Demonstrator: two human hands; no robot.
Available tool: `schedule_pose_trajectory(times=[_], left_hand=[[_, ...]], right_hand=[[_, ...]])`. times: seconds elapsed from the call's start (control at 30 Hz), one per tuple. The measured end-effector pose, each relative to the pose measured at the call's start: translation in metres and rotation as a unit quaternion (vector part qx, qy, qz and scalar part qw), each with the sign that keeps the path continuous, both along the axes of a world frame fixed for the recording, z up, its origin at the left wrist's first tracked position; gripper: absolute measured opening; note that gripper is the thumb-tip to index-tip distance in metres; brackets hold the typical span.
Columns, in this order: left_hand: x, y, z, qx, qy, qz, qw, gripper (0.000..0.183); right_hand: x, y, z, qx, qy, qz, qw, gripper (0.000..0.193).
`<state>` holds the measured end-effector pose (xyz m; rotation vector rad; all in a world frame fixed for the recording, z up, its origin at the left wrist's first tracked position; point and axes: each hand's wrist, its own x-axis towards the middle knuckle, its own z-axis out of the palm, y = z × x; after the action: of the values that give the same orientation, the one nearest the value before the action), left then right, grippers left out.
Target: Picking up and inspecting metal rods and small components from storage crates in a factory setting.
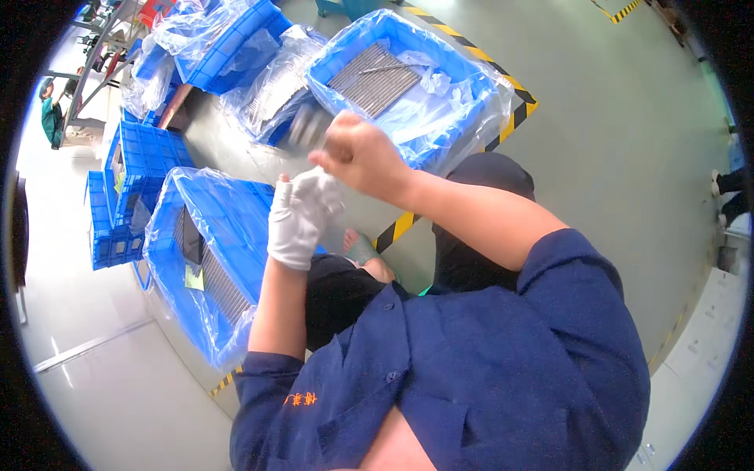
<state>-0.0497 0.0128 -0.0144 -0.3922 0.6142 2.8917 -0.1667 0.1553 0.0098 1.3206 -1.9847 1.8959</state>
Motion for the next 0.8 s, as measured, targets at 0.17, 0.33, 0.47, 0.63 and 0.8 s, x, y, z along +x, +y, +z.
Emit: schedule_pose_trajectory(times=[0.17, 0.33, 0.47, 0.63, 0.8], left_hand=[[-0.028, 0.04, -0.004, 0.034, -0.018, 0.125, 0.991, 0.048], [-0.033, 0.06, 0.001, 0.049, -0.12, 0.121, 0.984, 0.032], [-0.016, 0.065, 0.041, -0.092, 0.04, -0.128, 0.987, 0.04], [-0.009, 0.046, 0.048, -0.185, -0.052, -0.186, 0.964, 0.044], [0.001, 0.026, 0.045, -0.327, -0.082, -0.102, 0.936, 0.029]], right_hand=[[-0.005, 0.007, 0.011, -0.093, -0.457, 0.111, 0.878, 0.015], [0.001, 0.009, 0.013, 0.019, -0.431, 0.104, 0.896, 0.015], [-0.007, 0.015, 0.02, 0.015, -0.552, 0.28, 0.786, 0.022], [-0.001, 0.007, 0.013, 0.066, -0.539, 0.16, 0.824, 0.034], [-0.035, 0.017, -0.003, 0.014, -0.665, 0.072, 0.743, 0.027]])
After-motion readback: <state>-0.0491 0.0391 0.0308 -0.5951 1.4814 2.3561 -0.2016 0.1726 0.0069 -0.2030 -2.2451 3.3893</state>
